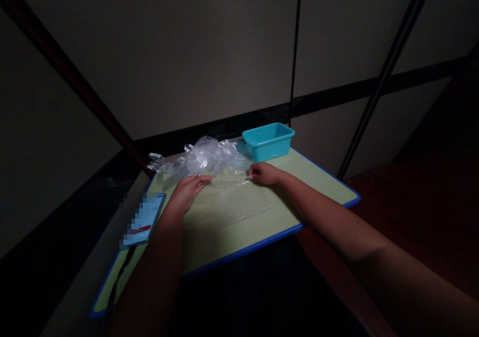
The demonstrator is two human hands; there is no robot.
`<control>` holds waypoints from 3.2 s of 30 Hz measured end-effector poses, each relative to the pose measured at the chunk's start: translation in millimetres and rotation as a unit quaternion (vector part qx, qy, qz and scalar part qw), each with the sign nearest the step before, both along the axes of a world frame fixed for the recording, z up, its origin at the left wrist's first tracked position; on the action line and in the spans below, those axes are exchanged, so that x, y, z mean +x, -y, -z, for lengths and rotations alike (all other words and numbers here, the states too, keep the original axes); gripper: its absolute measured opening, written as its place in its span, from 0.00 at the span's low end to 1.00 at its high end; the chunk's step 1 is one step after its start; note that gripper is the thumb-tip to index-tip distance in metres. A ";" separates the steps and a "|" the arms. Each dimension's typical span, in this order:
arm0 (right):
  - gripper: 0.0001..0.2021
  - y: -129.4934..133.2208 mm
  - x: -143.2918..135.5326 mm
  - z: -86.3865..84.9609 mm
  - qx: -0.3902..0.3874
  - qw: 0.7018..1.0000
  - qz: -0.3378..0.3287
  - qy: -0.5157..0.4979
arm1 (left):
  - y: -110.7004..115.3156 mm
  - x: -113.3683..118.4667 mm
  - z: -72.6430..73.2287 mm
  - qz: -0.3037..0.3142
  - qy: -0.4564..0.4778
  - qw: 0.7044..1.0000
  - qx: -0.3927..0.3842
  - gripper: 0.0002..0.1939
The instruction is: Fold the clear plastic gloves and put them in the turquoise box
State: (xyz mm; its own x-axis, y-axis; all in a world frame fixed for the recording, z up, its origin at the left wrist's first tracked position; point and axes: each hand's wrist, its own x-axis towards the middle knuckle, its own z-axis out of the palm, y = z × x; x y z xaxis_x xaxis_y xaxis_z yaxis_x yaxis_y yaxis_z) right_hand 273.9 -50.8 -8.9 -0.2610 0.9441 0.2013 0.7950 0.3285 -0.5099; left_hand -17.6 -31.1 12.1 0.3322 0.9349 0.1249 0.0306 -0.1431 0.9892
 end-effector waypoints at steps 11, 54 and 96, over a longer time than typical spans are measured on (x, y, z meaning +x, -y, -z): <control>0.09 2.0 -0.2 -1.6 -0.009 0.992 -0.081 -0.100 | 3.2 -1.8 -1.3 0.037 -0.062 0.997 -0.026 0.19; 0.09 7.9 3.1 -10.7 -0.006 0.998 0.048 0.047 | 16.0 4.0 -13.0 0.157 -0.261 0.949 0.077 0.22; 0.24 53.6 -63.3 -19.2 -0.055 0.962 -0.221 0.153 | 24.0 15.9 1.3 -0.009 -0.549 0.805 0.224 0.31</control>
State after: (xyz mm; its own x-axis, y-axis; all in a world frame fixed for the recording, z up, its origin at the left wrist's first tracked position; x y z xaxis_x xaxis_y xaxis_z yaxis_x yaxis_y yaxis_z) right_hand 210.7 -104.3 10.2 -0.6736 0.7379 -0.0426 0.7077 0.6272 -0.3253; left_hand -1.6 -55.1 10.8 0.4596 0.8834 0.0913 0.8577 -0.4681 0.2127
